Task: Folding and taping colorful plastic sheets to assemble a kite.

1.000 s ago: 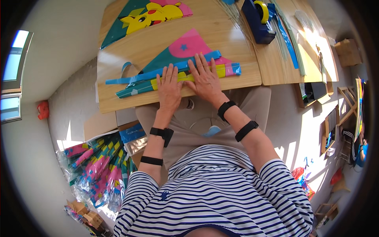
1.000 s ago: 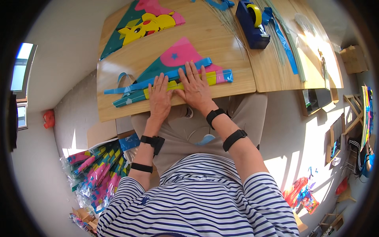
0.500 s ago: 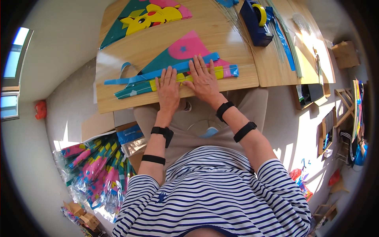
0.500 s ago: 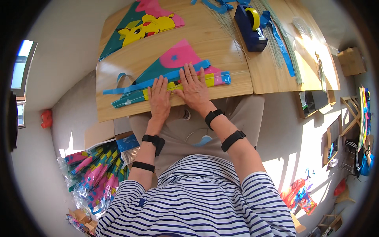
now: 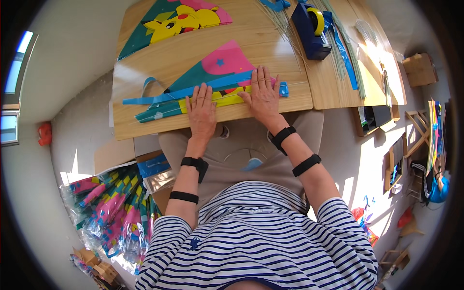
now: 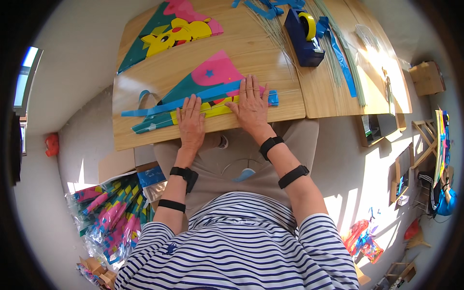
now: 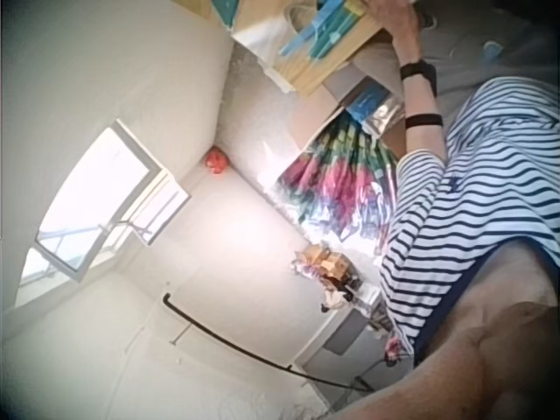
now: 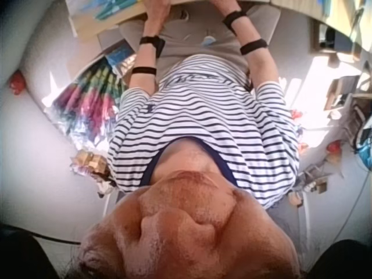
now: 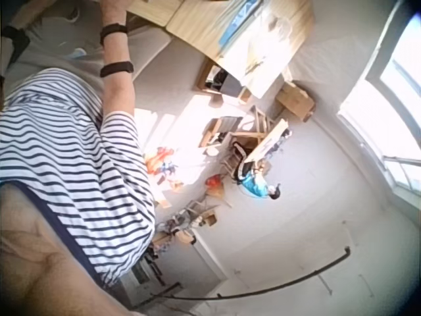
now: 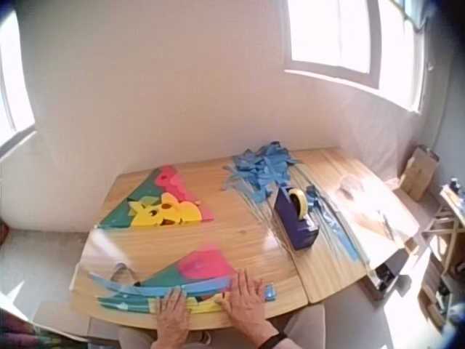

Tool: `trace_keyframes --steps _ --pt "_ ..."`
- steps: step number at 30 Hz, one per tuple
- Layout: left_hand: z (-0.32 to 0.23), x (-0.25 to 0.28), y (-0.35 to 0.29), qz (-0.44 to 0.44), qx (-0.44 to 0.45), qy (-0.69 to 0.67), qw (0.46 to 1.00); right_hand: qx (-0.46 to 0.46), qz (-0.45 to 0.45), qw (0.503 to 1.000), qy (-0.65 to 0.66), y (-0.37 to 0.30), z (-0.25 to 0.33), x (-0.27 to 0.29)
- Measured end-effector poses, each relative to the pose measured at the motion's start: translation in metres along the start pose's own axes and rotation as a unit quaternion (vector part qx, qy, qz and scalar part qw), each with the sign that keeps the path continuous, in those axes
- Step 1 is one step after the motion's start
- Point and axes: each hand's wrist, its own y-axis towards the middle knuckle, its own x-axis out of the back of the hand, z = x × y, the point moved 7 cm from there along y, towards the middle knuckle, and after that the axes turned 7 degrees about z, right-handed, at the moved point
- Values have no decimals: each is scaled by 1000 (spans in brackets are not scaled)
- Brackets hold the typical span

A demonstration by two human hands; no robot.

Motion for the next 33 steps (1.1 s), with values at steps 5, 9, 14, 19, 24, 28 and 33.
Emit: trace_keyframes --steps 5,9,14,19,24,28,33 --pt "0 0 0 -3 -3 -2 1000 -11 10 1000 -13 0 -2 -1" --pt "1 1 -2 -3 5 1 1000 -20 30 999 -14 1 0 -4" --pt "1 4 -1 -2 19 -23 1000 -19 32 999 -29 3 -2 -5" --pt "0 5 -3 -17 28 -32 999 -19 65 998 -13 18 -1 8" --pt "1 4 -3 -44 26 -56 997 132 87 986 50 62 89 35" --pt "11 -15 -8 14 45 -59 997 218 155 960 86 83 183 10" --pt "6 -18 -4 -17 37 -88 995 238 181 953 44 93 241 -30"
